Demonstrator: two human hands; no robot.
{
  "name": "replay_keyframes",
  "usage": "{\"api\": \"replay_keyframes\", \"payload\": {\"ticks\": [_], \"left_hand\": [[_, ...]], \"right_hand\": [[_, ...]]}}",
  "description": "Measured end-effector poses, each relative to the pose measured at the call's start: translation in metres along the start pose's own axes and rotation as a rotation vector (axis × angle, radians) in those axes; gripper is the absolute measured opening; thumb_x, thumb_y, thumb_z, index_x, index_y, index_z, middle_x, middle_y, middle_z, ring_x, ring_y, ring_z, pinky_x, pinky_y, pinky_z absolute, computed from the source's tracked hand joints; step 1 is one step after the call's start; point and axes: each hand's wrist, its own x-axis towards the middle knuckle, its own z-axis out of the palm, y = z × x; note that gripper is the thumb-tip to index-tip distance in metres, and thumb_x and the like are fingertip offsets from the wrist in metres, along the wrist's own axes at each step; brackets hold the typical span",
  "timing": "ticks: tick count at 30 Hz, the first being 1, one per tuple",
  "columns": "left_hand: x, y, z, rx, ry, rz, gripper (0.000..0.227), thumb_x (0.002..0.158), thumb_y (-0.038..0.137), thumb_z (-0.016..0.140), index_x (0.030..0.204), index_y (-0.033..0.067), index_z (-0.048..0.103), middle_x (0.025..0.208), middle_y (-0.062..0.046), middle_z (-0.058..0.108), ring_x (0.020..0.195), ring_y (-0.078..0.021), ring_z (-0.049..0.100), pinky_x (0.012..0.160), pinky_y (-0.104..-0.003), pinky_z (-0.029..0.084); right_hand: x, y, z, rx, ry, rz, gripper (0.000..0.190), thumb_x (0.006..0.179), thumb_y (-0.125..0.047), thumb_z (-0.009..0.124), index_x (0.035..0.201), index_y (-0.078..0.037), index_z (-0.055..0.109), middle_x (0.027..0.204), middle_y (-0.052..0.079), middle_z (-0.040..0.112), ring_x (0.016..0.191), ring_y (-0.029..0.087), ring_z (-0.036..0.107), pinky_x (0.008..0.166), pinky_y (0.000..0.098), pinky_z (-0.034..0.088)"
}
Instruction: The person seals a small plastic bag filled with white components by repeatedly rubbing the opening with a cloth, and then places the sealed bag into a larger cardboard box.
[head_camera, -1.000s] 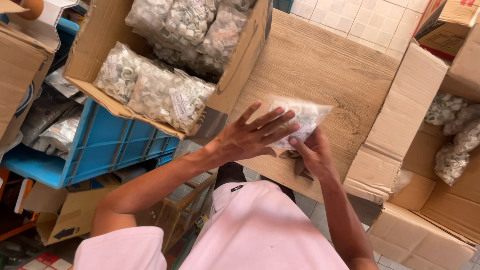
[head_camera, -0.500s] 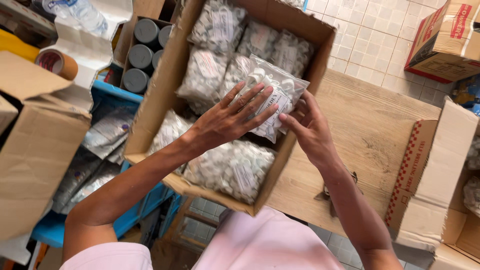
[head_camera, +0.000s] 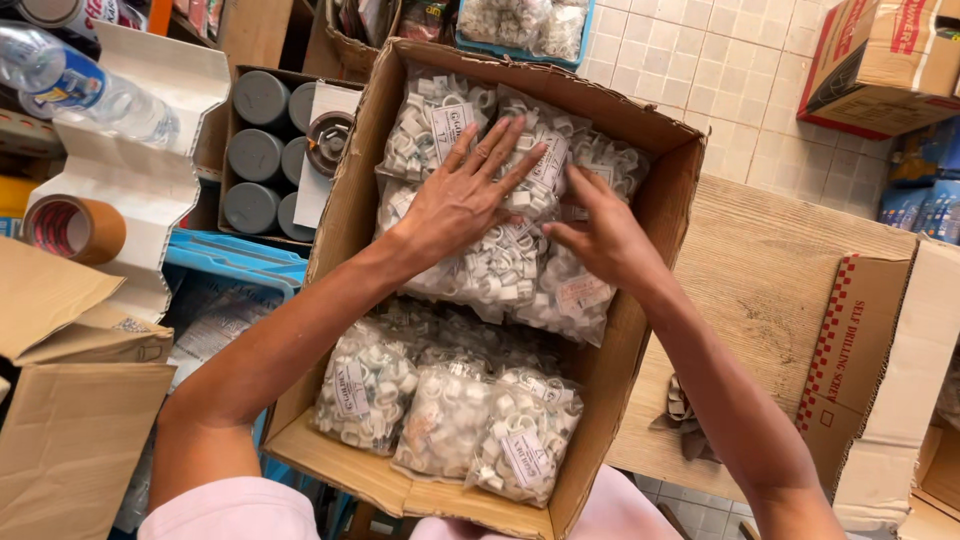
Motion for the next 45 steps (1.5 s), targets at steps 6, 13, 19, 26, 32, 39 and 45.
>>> {"api": "replay_keyframes", "payload": {"ticks": [6,13,19,26,32,39,45], "left_hand": [[0.005,-0.012,0.022,0.04,0.242,0.085,0.069,0.102,0.052,0.032,0.159,0.0191,0.012,0.163,-0.018,0.016,0.151,-0.0325,0.016,0.122,-0.051,0.007],[0.007,0.003,0.027,-0.008,0.243,0.012,0.066,0.105,0.047,0.028,0.159,0.0143,0.011,0.163,-0.022,0.015,0.151,-0.0356,0.014,0.121,-0.05,0.001],[-0.019,0.055,0.01,0.159,0.521,0.024,0.061,0.104,0.041,0.045,0.151,0.0022,0.037,0.151,-0.029,0.037,0.14,-0.0417,0.038,0.113,-0.055,0.025],[-0.042,0.153,-0.005,0.143,0.758,0.197,0.055,0.101,0.045,0.049,0.142,0.0068,0.051,0.141,-0.023,0.051,0.13,-0.0372,0.052,0.108,-0.051,0.038],[-0.045,0.269,-0.007,0.036,0.719,0.427,0.044,0.1,0.035,0.054,0.134,0.0069,0.058,0.137,-0.022,0.054,0.127,-0.0362,0.055,0.107,-0.05,0.04],[-0.002,0.42,0.034,0.0,0.471,0.604,0.041,0.094,0.027,0.062,0.129,0.0068,0.06,0.131,-0.023,0.057,0.12,-0.0357,0.059,0.101,-0.049,0.044],[0.051,0.552,0.087,-0.085,0.412,0.753,0.041,0.098,0.023,0.056,0.135,0.0038,0.055,0.131,-0.023,0.056,0.123,-0.0349,0.057,0.103,-0.044,0.043]], "right_hand": [[-0.006,-0.016,0.006,-0.249,-0.075,-0.028,0.082,0.088,-0.016,0.066,0.154,0.001,0.02,0.148,0.032,0.03,0.135,0.053,0.035,0.107,0.0568,0.04],[-0.012,-0.029,0.007,-0.235,-0.077,-0.022,0.086,0.091,-0.018,0.063,0.157,-0.001,0.009,0.156,0.03,0.019,0.14,0.051,0.029,0.105,0.0584,0.04],[-0.057,-0.042,-0.004,-0.364,0.174,-0.156,0.07,0.093,-0.011,0.06,0.153,0.0,0.024,0.157,0.025,0.022,0.14,0.043,0.035,0.109,0.0491,0.04],[-0.153,-0.019,-0.023,-0.316,0.359,-0.225,0.06,0.094,-0.014,0.063,0.148,-0.004,0.038,0.151,0.02,0.033,0.133,0.038,0.046,0.105,0.0396,0.048],[-0.259,0.035,-0.053,-0.291,0.464,-0.152,0.055,0.093,-0.02,0.065,0.144,-0.011,0.047,0.141,0.013,0.047,0.128,0.033,0.052,0.102,0.0399,0.049],[-0.39,0.149,-0.102,-0.171,0.422,-0.048,0.045,0.09,-0.02,0.068,0.133,-0.012,0.056,0.13,0.009,0.056,0.122,0.029,0.058,0.101,0.0394,0.05],[-0.497,0.225,-0.17,-0.108,0.5,0.057,0.037,0.087,-0.008,0.068,0.123,-0.007,0.062,0.118,0.013,0.06,0.103,0.03,0.066,0.079,0.0314,0.06]]}}
